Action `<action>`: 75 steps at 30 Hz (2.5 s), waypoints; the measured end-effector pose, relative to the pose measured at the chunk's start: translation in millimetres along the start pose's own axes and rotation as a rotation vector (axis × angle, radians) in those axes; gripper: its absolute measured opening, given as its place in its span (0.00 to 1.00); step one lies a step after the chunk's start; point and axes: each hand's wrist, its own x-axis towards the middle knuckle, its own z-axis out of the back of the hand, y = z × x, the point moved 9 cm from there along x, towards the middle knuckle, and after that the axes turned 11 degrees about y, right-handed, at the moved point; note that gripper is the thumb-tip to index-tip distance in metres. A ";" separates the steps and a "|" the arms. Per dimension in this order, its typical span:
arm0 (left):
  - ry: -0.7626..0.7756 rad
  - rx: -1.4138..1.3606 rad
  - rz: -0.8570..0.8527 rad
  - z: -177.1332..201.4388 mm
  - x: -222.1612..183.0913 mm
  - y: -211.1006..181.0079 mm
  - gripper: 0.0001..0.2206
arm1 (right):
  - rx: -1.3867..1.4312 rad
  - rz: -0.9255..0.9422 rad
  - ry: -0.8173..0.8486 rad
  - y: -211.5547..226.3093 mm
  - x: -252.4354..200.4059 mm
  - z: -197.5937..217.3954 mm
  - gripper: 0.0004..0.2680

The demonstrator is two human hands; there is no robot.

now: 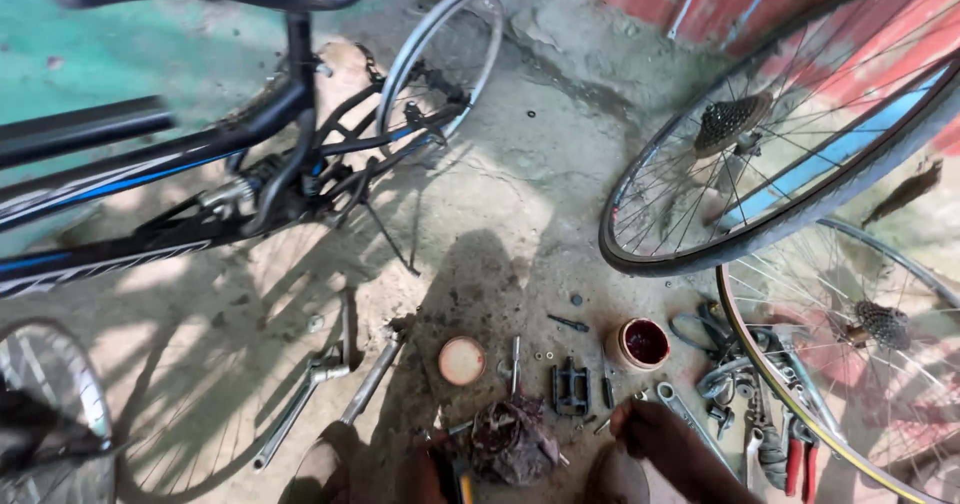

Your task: The person holds a bicycle pedal in one hand and scoops grease from an open tin with their fingers, working the grease into the pedal body. They set the pedal on the ground among tools, pick up a screwdriver, and continue working on the pedal before reaching toward the bicycle.

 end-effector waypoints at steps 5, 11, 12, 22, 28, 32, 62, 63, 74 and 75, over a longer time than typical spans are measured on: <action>-0.005 -0.046 -0.026 -207.8 -70.5 -168.1 0.16 | 0.141 0.264 0.451 178.6 -45.4 -84.7 0.10; 0.074 0.213 -0.276 -425.2 -241.9 -357.7 0.10 | 0.016 0.184 0.086 330.5 -109.5 -186.2 0.05; 0.066 0.203 -0.282 -435.7 -261.0 -369.7 0.10 | 0.007 0.179 0.096 338.8 -109.2 -198.2 0.05; 0.186 0.335 -0.279 -445.0 -287.1 -388.4 0.12 | 0.427 0.256 0.096 317.7 -89.8 -283.9 0.06; 0.180 0.342 -0.307 -443.8 -281.5 -406.0 0.10 | 0.307 0.204 0.237 291.1 -72.2 -300.1 0.06; 0.176 0.394 -0.385 -446.5 -277.4 -428.7 0.11 | 0.226 0.248 0.263 308.1 -65.2 -315.0 0.03; 0.112 0.692 -0.282 -451.8 -261.6 -402.3 0.10 | 0.375 0.189 0.141 298.5 -63.7 -286.4 0.04; 0.128 0.693 -0.294 -460.2 -268.3 -400.7 0.10 | 0.371 0.208 0.140 307.2 -69.6 -293.2 0.04; 0.319 1.887 -0.460 -505.1 -281.6 -336.4 0.06 | 0.598 0.222 0.112 318.1 -86.5 -322.6 0.19; 0.321 1.890 -0.459 -503.4 -278.6 -332.5 0.06 | 0.601 0.223 0.111 317.7 -87.4 -325.1 0.19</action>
